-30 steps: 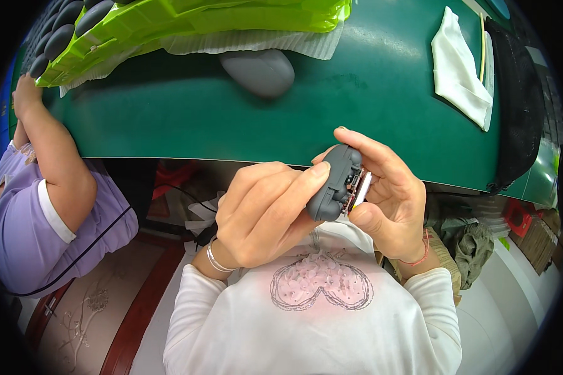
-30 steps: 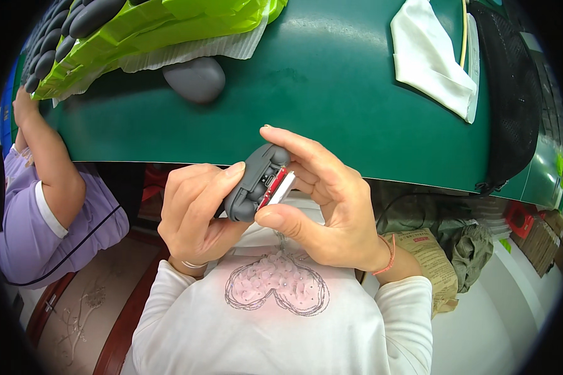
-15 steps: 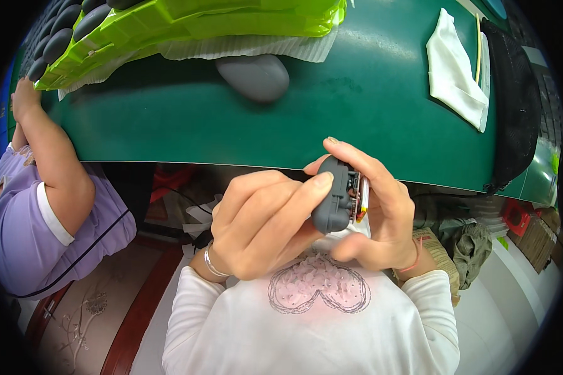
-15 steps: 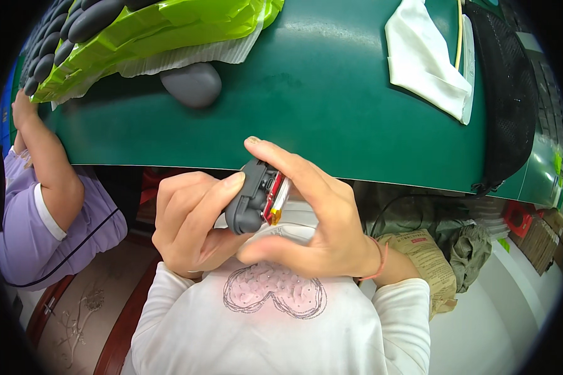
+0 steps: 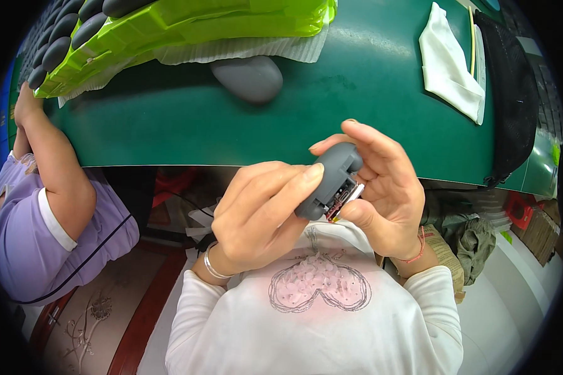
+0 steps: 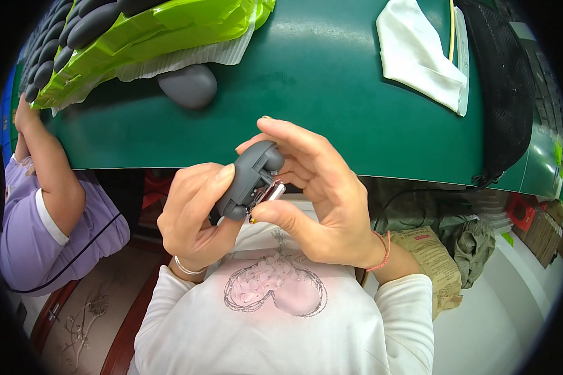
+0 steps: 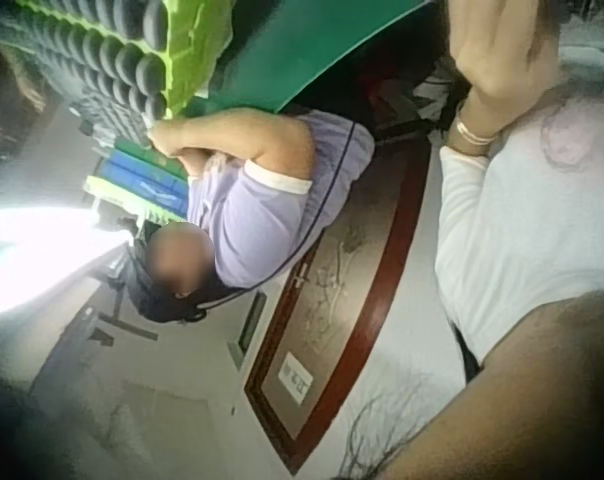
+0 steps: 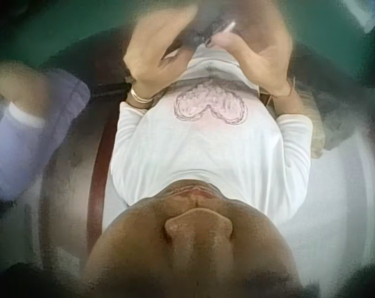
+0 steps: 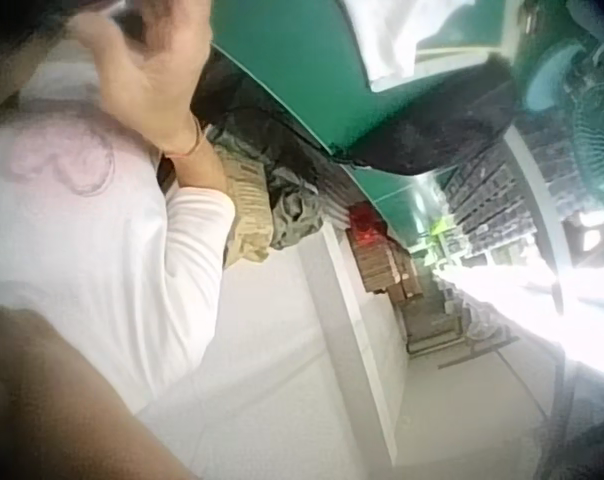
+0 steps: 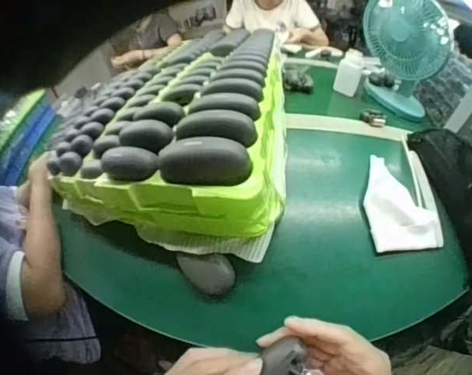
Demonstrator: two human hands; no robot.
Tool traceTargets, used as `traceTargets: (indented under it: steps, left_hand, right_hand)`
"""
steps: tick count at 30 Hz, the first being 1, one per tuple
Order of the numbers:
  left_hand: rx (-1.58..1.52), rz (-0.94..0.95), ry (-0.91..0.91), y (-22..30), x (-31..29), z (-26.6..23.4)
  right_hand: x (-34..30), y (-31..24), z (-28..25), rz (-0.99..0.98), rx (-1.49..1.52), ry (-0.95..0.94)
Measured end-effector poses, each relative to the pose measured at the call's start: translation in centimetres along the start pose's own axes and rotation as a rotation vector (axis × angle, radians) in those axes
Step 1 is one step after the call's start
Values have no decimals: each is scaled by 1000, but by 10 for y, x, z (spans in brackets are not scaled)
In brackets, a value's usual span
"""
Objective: The person wipes a small gray electronic case with a white cloth, then opens it to reveal internal components. They repeatedly open and close the case, inspecting the interior and exterior, and place it into a green tray with many similar cases. The person repeats this process with additional cases from the tray.
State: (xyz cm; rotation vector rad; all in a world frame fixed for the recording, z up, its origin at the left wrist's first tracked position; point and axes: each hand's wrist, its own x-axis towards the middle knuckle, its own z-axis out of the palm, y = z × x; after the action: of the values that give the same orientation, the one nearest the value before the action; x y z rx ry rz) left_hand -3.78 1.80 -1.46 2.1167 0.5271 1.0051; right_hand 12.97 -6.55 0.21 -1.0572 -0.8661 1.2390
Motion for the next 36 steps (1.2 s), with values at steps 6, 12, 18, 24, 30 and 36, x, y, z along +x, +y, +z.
traceTargets:
  steps: [6,12,18,24,30,36]
  left_hand:
    - [-275,-243,-9,11,-3,-9]
    - [55,134,38,7,-8,-8]
    - [74,181,41,9,-6,-9]
    - [-51,12,9,6,0,-7]
    - [-627,-477,-60,8,-2,-7]
    - [-843,-517,-78,4,2,-9]
  right_hand:
    - [2,5,0,-251,-345,5]
    - [1,7,4,-276,-304,78]
    - [2,12,-1,-310,-244,27]
    - [1,12,-11,-324,-347,6]
    - [-3,-6,-9,-188,-425,-21]
    - [-3,-11,-4,109,47,17]
